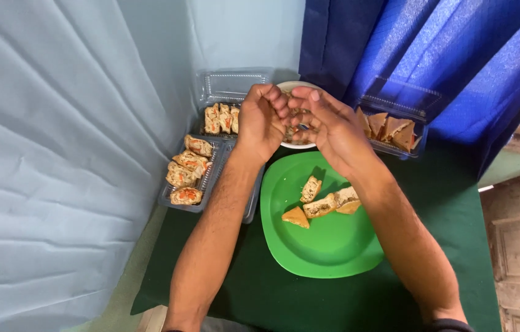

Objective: Filling small food wraps with a salad mixture using tongs and arranging them in a plastic container.

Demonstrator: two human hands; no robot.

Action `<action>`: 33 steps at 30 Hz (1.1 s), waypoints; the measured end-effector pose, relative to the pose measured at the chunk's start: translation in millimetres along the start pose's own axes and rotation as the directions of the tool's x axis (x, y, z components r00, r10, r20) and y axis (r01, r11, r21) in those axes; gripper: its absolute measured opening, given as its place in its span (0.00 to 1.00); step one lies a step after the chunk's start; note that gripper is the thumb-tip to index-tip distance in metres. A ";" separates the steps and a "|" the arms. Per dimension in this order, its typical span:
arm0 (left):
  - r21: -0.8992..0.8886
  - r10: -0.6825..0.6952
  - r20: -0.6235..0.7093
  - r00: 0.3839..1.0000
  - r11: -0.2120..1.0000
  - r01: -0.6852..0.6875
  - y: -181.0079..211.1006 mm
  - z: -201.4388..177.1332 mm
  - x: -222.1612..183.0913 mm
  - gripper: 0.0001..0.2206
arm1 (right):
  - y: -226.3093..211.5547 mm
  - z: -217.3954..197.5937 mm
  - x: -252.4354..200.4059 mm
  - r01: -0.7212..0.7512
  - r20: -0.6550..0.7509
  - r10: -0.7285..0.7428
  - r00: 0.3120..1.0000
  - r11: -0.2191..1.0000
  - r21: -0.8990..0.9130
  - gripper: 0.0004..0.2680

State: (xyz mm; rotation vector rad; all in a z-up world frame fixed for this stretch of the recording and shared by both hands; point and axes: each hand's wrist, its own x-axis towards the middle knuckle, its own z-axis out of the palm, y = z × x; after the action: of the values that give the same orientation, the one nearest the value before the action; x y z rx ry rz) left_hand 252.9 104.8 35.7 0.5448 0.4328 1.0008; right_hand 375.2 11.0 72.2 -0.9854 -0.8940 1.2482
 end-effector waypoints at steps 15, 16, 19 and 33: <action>-0.076 -0.110 0.168 0.980 0.989 0.125 8.7 -0.5 -7.8 0.20 | -5.6 6.9 -10.4 0.002 -0.077 0.003 0.997 0.998 0.067 0.20; -0.076 -0.110 0.168 0.980 0.989 0.124 8.3 -1.7 -7.4 0.20 | -9.5 9.0 -12.2 0.003 -0.077 0.002 0.997 0.998 0.068 0.20; -0.092 -0.107 0.141 0.984 0.989 0.120 8.5 -2.6 -7.1 0.21 | -17.7 11.7 -14.3 -0.003 -0.030 0.006 1.000 0.996 0.085 0.24; -0.095 -0.029 0.121 0.992 0.995 0.041 8.9 9.6 -16.2 0.18 | -3.1 -8.4 0.4 -0.077 0.054 0.072 0.996 0.992 0.103 0.10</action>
State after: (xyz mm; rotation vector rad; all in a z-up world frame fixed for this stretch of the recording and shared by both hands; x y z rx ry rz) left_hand 244.8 92.3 50.1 0.5046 0.2844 0.9453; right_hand 384.1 10.3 72.3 -0.9142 -0.8279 1.3744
